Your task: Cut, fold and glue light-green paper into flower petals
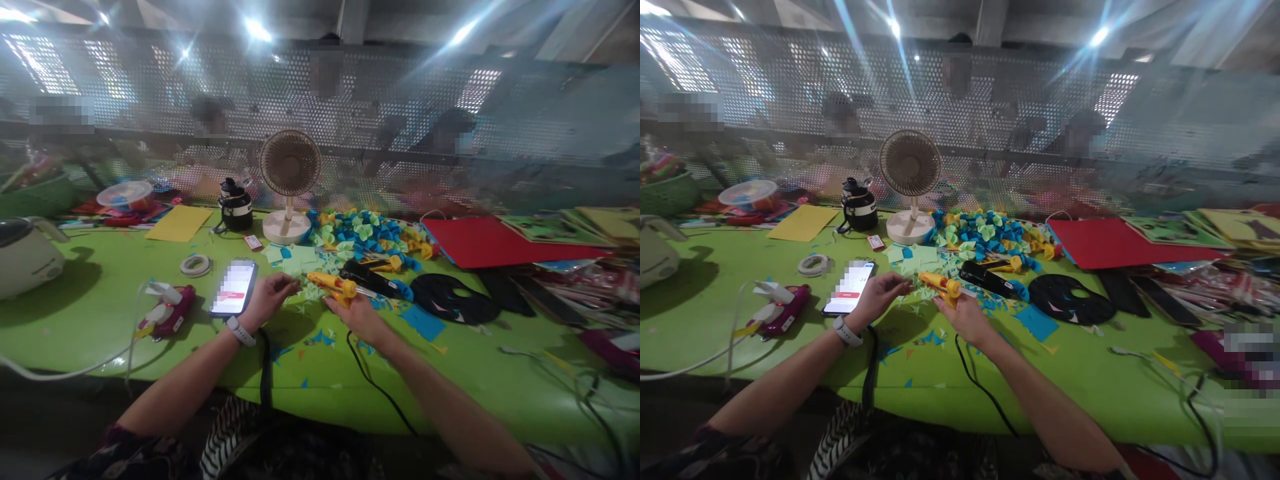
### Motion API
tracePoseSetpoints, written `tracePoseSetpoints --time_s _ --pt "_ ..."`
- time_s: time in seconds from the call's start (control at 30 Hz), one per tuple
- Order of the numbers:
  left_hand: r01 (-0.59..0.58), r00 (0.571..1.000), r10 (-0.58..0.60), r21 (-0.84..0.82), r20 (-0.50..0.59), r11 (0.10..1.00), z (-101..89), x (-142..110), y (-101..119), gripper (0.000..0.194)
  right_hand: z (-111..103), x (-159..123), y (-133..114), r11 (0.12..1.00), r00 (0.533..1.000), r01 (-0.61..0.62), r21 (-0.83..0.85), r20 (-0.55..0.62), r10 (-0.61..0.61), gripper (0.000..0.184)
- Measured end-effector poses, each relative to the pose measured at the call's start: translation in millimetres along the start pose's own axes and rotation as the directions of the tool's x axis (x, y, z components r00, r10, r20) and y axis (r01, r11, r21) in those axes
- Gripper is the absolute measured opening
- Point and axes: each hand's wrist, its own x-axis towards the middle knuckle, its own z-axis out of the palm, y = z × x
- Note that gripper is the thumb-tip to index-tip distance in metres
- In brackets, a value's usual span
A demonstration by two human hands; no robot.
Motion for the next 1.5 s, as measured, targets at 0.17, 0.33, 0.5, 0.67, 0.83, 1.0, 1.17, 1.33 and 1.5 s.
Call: tracePoseSetpoints --time_s 0.17,0.33,0.5,0.67,0.83,1.0,1.17,1.33,1.5 --pt "-0.007 1.000 0.007 -0.038 -0.012 0.999 0.6 -0.2 1.9 0.036 -1.0 -0.3 -1.4 1.000 1.000 0.016 -0.021 -0.001 -0.016 0.033" --pt "0.000 1.000 0.000 -0.036 -0.006 0.999 0.7 0.0 1.0 0.035 -0.8 -0.8 -0.6 0.999 1.000 0.024 -0.028 0.020 -0.024 0.031" --pt "0.002 1.000 -0.002 -0.006 0.013 1.000 0.5 -0.8 1.7 0.036 1.3 -0.3 2.8 1.000 1.000 0.016 -0.026 -0.006 -0.016 0.033" --pt "0.015 1.000 -0.015 -0.015 0.009 1.000 1.1 -1.5 5.8 0.037 1.0 0.3 2.3 1.000 1.000 -0.004 -0.017 -0.012 0.003 0.033" --pt "0.013 1.000 -0.013 -0.039 -0.001 0.999 0.7 -0.2 3.9 0.037 0.6 0.0 3.0 0.999 1.000 0.020 -0.051 0.020 -0.019 0.031" --pt "0.054 0.997 -0.059 -0.102 -0.049 0.993 0.1 2.8 4.0 0.040 -5.0 -0.3 5.3 0.999 0.999 -0.019 0.028 -0.047 0.021 0.032" --pt "0.115 0.988 -0.132 -0.200 -0.074 0.973 -1.5 4.1 10.8 0.043 -39.1 -2.4 -2.6 0.998 0.977 -0.011 0.064 -0.210 0.024 0.038" --pt "0.120 0.984 -0.147 -0.241 -0.097 0.963 -3.1 3.6 15.1 0.043 -96.0 -18.4 26.1 0.942 0.942 -0.146 -0.303 -0.333 0.038 0.033" --pt "0.099 0.984 -0.135 -0.263 -0.121 0.960 -2.6 3.8 15.1 0.042 -145.9 -43.8 91.7 0.733 0.849 -0.411 -0.543 -0.520 0.091 0.034"
